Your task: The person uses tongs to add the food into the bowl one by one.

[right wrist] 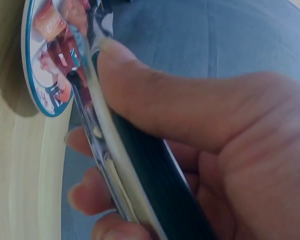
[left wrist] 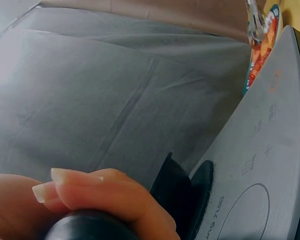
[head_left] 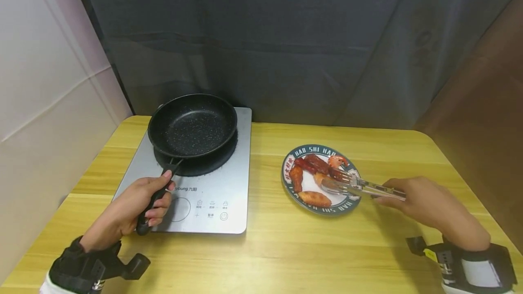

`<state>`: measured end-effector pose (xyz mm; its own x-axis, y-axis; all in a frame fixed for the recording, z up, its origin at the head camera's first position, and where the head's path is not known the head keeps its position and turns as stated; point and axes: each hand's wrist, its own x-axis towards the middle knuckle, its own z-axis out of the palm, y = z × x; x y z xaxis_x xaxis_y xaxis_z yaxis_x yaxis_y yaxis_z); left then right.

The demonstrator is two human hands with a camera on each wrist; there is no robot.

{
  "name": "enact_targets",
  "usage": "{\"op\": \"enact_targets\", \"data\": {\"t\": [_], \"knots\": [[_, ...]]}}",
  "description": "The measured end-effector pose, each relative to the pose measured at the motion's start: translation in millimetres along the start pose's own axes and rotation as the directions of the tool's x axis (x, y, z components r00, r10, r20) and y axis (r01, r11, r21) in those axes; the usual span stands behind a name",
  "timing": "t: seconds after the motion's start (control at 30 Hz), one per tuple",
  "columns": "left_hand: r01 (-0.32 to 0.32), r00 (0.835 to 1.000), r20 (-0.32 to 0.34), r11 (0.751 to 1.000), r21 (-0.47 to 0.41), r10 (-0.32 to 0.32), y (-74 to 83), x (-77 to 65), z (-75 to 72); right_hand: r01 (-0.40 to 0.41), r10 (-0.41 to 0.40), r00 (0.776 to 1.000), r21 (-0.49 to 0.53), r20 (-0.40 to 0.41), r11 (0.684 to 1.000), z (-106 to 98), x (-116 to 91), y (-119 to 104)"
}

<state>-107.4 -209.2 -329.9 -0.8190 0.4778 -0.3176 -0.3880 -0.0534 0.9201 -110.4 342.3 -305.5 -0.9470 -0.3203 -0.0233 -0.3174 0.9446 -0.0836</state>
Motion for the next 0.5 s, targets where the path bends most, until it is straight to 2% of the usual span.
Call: {"op": "enact_targets", "data": {"t": [0.33, 0.5], "knots": [[0.001, 1.000, -0.012, 1.000, 0.006, -0.001, -0.5, 0.1, -0.1, 0.019, -0.020, 0.999, -0.023, -0.039, 1.000, 1.7, -1.7, -7.1], [0.006, 1.000, -0.018, 1.000, 0.010, -0.006, -0.7, -0.3, 0.0, 0.063, -0.066, 0.993, -0.032, -0.101, 0.997, 3.2, -0.9, -5.9]]}}
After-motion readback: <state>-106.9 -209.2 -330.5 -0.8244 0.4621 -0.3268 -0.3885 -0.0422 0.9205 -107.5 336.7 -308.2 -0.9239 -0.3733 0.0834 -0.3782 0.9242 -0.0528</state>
